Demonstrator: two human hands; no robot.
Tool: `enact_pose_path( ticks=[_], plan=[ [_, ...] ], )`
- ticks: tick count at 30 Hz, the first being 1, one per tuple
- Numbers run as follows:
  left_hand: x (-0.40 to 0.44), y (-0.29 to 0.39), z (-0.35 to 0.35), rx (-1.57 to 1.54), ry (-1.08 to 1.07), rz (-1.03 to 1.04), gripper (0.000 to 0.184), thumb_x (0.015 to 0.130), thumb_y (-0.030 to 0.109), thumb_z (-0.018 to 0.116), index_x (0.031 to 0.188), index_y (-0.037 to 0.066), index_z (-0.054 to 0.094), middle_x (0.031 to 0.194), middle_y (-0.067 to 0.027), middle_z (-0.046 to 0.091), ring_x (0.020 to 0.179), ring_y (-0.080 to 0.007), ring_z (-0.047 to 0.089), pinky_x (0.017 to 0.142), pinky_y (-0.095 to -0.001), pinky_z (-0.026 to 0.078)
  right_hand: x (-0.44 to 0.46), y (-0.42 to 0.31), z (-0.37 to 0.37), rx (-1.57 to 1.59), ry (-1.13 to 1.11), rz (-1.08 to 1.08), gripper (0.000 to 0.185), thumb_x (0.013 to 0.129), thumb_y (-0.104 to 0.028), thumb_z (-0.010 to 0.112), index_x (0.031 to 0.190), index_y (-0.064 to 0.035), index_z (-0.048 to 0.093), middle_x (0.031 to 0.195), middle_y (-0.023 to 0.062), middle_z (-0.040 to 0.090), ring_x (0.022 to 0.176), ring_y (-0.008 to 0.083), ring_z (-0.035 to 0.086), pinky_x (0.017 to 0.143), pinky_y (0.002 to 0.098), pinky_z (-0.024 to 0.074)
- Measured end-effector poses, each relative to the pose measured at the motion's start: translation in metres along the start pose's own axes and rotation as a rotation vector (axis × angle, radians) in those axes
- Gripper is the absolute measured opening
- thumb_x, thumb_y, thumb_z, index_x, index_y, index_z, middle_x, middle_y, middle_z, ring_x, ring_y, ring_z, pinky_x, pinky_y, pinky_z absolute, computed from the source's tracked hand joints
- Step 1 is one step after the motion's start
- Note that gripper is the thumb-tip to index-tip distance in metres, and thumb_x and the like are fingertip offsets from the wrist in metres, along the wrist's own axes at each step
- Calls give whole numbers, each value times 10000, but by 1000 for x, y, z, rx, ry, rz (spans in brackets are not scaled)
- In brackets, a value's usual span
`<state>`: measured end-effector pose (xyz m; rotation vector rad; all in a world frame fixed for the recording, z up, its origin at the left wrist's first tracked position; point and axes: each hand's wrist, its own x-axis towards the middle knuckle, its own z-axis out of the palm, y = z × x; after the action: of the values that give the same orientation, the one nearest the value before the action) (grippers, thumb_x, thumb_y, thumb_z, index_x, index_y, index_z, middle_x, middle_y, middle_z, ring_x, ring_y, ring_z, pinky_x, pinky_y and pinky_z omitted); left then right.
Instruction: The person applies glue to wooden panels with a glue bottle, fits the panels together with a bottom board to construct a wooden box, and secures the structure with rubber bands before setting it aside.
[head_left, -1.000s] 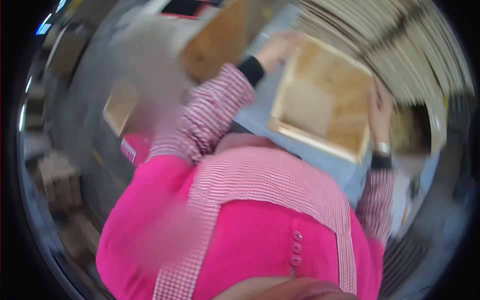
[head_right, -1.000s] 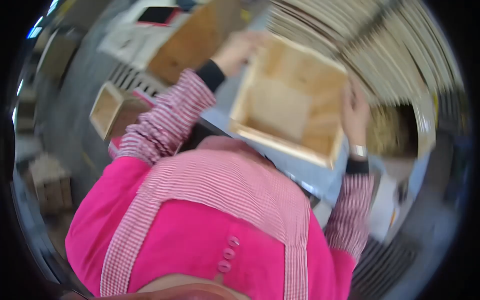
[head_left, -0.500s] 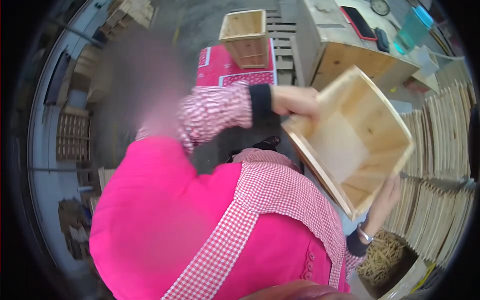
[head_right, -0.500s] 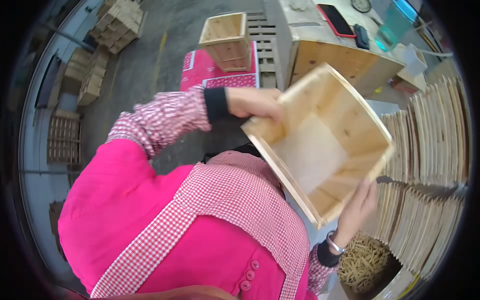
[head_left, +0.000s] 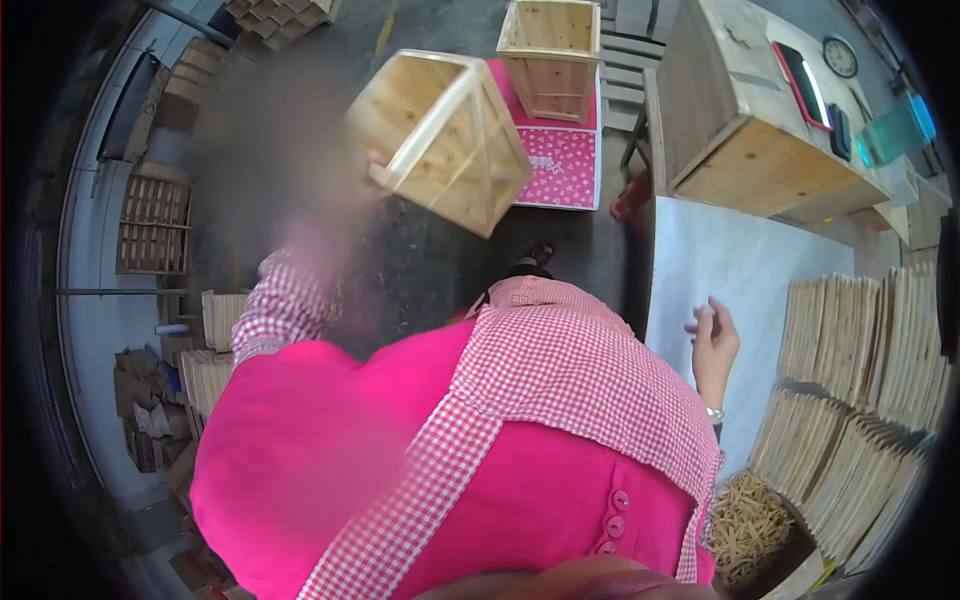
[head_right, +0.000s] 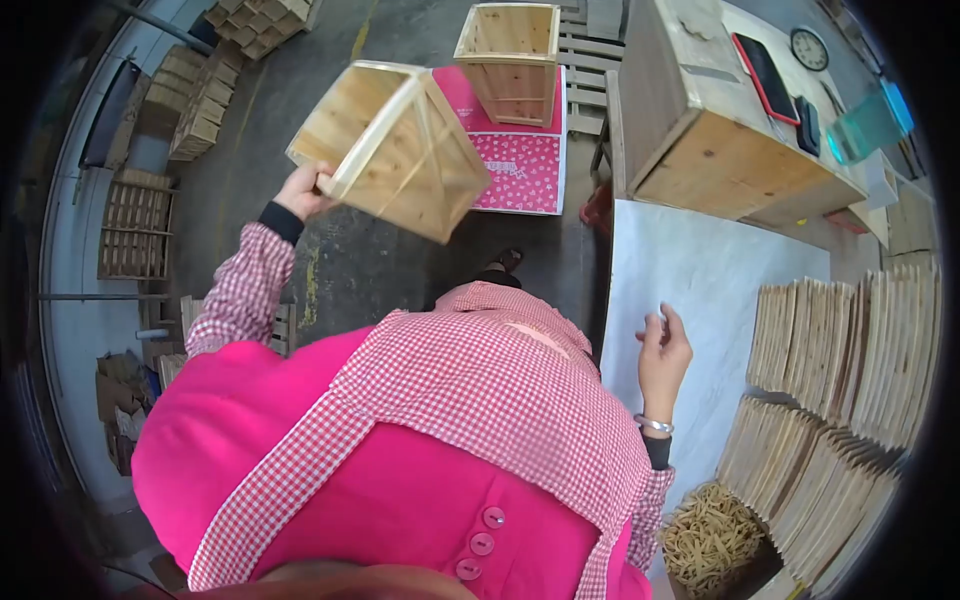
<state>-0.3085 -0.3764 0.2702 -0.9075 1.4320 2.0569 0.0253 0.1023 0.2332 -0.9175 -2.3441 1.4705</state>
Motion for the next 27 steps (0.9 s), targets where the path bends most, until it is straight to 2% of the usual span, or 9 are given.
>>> enact_pose_path(
  ticks=[2,6,12,13,15,16,18,20,27],
  plan=[
    [78,15,-11,-199,7,-4,354,860,17,507,1208,-41,488,1214,-208,549,1141,-365,539,976,-587,454,1,25,11,-25,12,118,363,945,-183,570,1186,88,579,826,156,680,689,183,681,613,279,526],
    [180,58,17,-414,103,36,406,945,155,438,1312,-16,411,1317,-220,486,1246,-407,456,1013,-615,406,-21,60,50,-88,55,348,356,945,-176,560,1172,97,578,858,176,675,691,186,675,621,288,536],
    [349,104,64,-356,47,22,412,1004,276,372,1310,22,481,1338,-145,532,1263,-307,478,1097,-422,363,-59,40,91,-125,71,613,360,945,-191,559,1169,91,582,887,177,676,694,181,656,620,302,531],
    [362,104,75,-44,12,77,408,965,292,447,1263,22,519,1280,-138,570,1209,-294,518,1057,-399,394,-72,52,94,-106,102,652,359,945,-197,559,1165,86,588,878,169,683,697,182,652,622,310,527],
    [364,106,93,1360,66,503,413,887,324,597,1170,23,596,1162,-123,645,1102,-270,598,977,-353,454,-102,75,90,-200,135,671,349,943,-202,563,1155,73,600,853,149,686,698,174,647,622,313,524],
    [356,108,108,1623,124,599,421,847,340,672,1123,24,634,1104,-115,683,1048,-257,638,937,-330,484,-112,76,90,-293,145,665,339,941,-207,566,1145,60,613,828,129,689,698,166,642,622,317,520],
    [406,98,114,1534,199,626,404,753,321,768,1003,16,681,993,-113,712,950,-257,674,868,-340,515,-125,66,95,-287,189,758,345,932,-233,574,1106,58,635,828,159,696,720,211,663,647,344,526],
    [494,82,110,1506,54,476,386,882,240,626,1193,17,577,1160,-130,653,1081,-264,613,963,-322,463,-136,58,99,-258,270,868,358,921,-264,583,1061,57,658,830,195,701,748,263,684,675,375,532],
    [407,62,138,1748,69,735,607,802,319,712,1268,9,476,1178,-262,583,1052,-398,595,853,-423,510,-187,79,111,-220,250,915,378,901,-293,594,1015,59,670,845,235,690,792,316,686,707,398,532]
  ],
)
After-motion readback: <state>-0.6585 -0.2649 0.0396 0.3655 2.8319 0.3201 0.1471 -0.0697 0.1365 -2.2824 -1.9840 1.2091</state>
